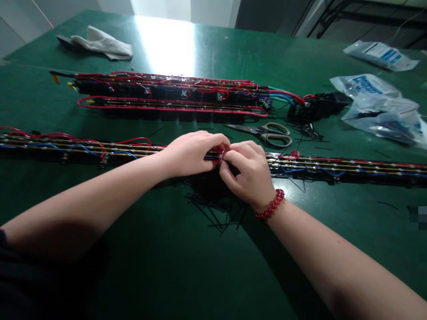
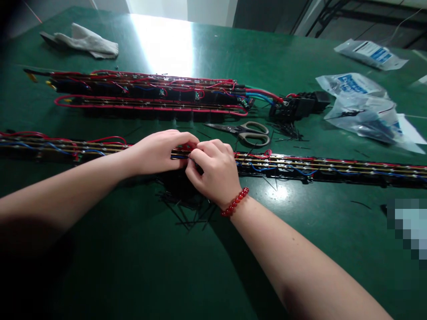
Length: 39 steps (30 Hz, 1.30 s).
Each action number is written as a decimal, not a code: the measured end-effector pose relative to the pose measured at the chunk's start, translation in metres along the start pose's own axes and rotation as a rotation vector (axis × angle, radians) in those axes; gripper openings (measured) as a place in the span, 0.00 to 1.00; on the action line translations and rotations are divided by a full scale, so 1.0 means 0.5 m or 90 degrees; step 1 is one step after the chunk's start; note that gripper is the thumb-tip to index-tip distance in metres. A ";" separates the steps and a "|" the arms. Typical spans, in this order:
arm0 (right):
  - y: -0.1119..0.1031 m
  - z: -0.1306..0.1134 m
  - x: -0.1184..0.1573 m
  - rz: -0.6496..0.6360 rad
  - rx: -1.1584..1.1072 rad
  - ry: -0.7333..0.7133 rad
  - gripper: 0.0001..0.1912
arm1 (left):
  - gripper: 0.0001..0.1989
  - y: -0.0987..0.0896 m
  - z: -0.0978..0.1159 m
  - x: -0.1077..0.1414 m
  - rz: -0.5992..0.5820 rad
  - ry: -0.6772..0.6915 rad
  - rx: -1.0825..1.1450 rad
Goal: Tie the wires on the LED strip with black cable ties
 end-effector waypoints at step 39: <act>0.003 0.012 -0.004 0.038 -0.083 0.060 0.04 | 0.07 0.024 0.001 0.002 0.174 -0.162 0.112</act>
Point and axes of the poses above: each hand's wrist, its own x-axis away from the middle knuckle, its own y-axis out of the palm, z = x × y, the point moved 1 cm from there along -x, towards the middle knuckle, and after that the axes turned 8 degrees about y, right-handed, at the moved point
